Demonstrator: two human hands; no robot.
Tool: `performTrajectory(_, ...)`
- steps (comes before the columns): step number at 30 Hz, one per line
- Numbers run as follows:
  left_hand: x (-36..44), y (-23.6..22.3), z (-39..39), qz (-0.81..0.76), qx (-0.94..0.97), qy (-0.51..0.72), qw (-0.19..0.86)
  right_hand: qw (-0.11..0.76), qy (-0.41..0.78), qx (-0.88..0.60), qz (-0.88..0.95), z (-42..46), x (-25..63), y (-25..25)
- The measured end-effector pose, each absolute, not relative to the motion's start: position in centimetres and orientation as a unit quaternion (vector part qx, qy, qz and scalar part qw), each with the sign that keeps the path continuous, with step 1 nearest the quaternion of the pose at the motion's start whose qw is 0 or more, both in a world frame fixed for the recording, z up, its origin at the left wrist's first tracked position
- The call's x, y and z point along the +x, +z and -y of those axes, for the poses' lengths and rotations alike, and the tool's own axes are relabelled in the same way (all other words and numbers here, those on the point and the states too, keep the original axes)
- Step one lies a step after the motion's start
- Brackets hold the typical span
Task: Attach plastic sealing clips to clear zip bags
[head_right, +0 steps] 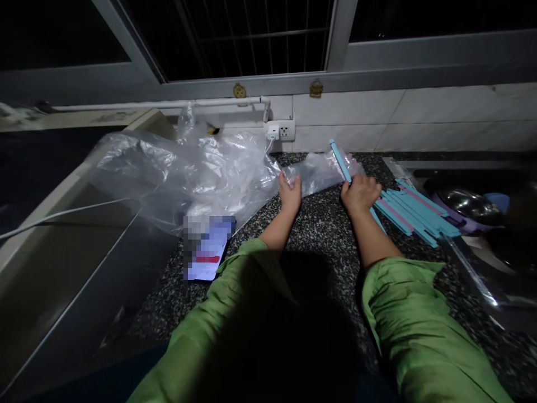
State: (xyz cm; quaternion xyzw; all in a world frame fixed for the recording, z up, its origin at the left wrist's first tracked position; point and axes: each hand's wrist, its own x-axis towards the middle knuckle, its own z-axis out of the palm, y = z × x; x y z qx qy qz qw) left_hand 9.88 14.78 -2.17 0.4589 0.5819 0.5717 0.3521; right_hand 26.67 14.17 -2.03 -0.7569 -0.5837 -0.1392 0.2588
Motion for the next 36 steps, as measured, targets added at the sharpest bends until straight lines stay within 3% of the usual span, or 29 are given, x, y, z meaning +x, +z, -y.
performTrajectory(16,11.1,-3.5,-17.3,-0.558,0.572,0.532,0.281,0.305,-0.144,-0.771,0.541,-17.7,27.8,-3.7)
performTrajectory(26,10.7,-3.5,-16.5,-0.563,0.572,0.521,0.289,0.266,-0.115,-0.809,0.511,-16.5,26.7,-2.1)
performTrajectory(36,9.0,-4.6,-13.5,-0.544,0.589,0.523,0.289,0.272,-0.143,-0.719,0.624,-14.9,25.4,-2.2)
